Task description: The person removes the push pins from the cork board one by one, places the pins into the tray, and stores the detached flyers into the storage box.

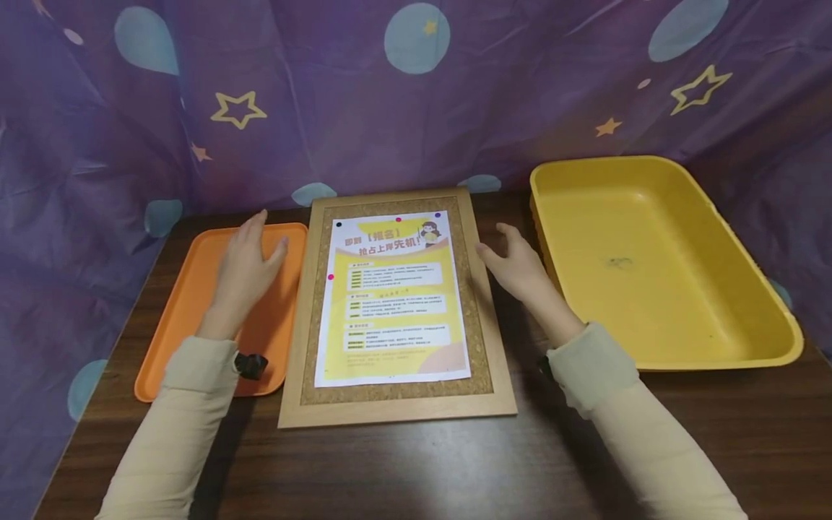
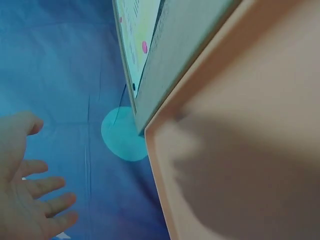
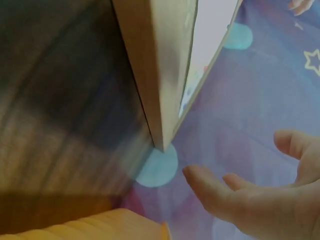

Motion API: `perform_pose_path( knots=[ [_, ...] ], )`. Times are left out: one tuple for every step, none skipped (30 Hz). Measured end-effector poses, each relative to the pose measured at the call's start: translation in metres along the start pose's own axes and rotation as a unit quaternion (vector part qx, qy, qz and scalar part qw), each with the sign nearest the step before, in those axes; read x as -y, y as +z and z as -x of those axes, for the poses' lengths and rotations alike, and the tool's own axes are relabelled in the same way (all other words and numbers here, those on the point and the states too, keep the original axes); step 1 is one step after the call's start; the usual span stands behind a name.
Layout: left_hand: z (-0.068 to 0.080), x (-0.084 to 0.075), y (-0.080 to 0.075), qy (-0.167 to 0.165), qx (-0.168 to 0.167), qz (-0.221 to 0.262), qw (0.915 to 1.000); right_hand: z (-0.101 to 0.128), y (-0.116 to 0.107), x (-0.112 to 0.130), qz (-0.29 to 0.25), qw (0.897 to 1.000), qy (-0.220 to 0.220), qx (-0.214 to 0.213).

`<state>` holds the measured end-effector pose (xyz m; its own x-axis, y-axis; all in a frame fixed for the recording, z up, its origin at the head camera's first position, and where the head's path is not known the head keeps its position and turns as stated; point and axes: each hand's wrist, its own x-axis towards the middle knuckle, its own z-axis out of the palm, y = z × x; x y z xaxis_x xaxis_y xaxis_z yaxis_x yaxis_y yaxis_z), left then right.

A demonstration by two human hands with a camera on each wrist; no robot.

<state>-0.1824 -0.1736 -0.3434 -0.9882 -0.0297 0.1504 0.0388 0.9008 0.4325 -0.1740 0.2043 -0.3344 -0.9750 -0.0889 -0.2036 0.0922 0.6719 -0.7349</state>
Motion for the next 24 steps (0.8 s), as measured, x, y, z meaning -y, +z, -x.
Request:
perform_pose_path(
  knots=[
    [0.0,-0.001,0.001,0.0,-0.001,0.007,1.0,0.002,0.0,0.0,-0.011,1.0,0.006,0.008],
    [0.0,-0.001,0.001,0.0,-0.001,0.014,0.9999,0.003,0.001,-0.001,-0.019,1.0,0.01,0.015],
    [-0.001,-0.002,0.002,-0.002,0.0,0.021,0.9998,0.005,0.002,-0.002,-0.026,0.999,0.014,0.02],
    [-0.001,-0.003,0.003,-0.005,0.002,0.028,0.9996,0.005,0.002,-0.003,-0.033,0.999,0.018,0.024],
    [-0.001,-0.004,0.004,-0.007,0.005,0.035,0.9994,0.006,0.003,-0.005,-0.039,0.999,0.021,0.027],
    [-0.001,-0.005,0.004,-0.009,0.01,0.04,0.9991,0.006,0.004,-0.006,-0.045,0.998,0.025,0.031],
    [-0.001,-0.005,0.005,-0.01,0.015,0.046,0.9988,0.007,0.004,-0.008,-0.05,0.998,0.028,0.034],
    [-0.001,-0.006,0.006,-0.01,0.019,0.052,0.9984,0.007,0.005,-0.01,-0.052,0.998,0.03,0.036],
    [-0.001,-0.007,0.007,-0.008,0.022,0.057,0.9981,0.007,0.006,-0.011,-0.056,0.997,0.032,0.038],
    [-0.001,-0.008,0.008,-0.005,0.026,0.063,0.9977,0.007,0.006,-0.014,-0.056,0.997,0.031,0.04],
    [0.0,-0.009,0.008,-0.002,0.031,0.069,0.9972,0.007,0.007,-0.016,-0.055,0.997,0.032,0.044],
    [0.0,-0.009,0.01,0.002,0.035,0.072,0.9968,0.007,0.007,-0.018,-0.056,0.997,0.033,0.049],
    [0.0,-0.01,0.011,0.007,0.038,0.076,0.9963,0.007,0.008,-0.02,-0.054,0.997,0.034,0.053],
    [0.0,-0.011,0.012,0.011,0.044,0.079,0.9958,0.008,0.009,-0.022,-0.054,0.996,0.036,0.057],
    [0.001,-0.011,0.013,0.014,0.051,0.081,0.9953,0.009,0.009,-0.024,-0.053,0.996,0.036,0.061],
    [0.001,-0.012,0.014,0.018,0.057,0.084,0.9946,0.009,0.01,-0.025,-0.052,0.996,0.037,0.064],
    [0.001,-0.012,0.016,0.022,0.064,0.088,0.9939,0.01,0.01,-0.027,-0.052,0.996,0.039,0.066],
    [0.001,-0.013,0.017,0.026,0.071,0.091,0.993,0.011,0.011,-0.028,-0.053,0.996,0.039,0.066],
    [0.001,-0.014,0.019,0.029,0.078,0.096,0.9919,0.011,0.012,-0.029,-0.052,0.996,0.039,0.065],
    [0.002,-0.014,0.02,0.033,0.084,0.1,0.9909,0.012,0.013,-0.03,-0.05,0.996,0.038,0.065],
    [0.002,-0.015,0.022,0.035,0.089,0.102,0.9902,0.012,0.014,-0.031,-0.05,0.996,0.036,0.065],
    [0.001,-0.015,0.024,0.037,0.094,0.105,0.9893,0.013,0.015,-0.032,-0.051,0.996,0.036,0.064],
    [0.001,-0.016,0.025,0.037,0.1,0.109,0.9883,0.013,0.015,-0.032,-0.053,0.996,0.037,0.065],
    [0.001,-0.016,0.027,0.035,0.106,0.111,0.9875,0.013,0.016,-0.033,-0.055,0.996,0.037,0.065]
  ],
)
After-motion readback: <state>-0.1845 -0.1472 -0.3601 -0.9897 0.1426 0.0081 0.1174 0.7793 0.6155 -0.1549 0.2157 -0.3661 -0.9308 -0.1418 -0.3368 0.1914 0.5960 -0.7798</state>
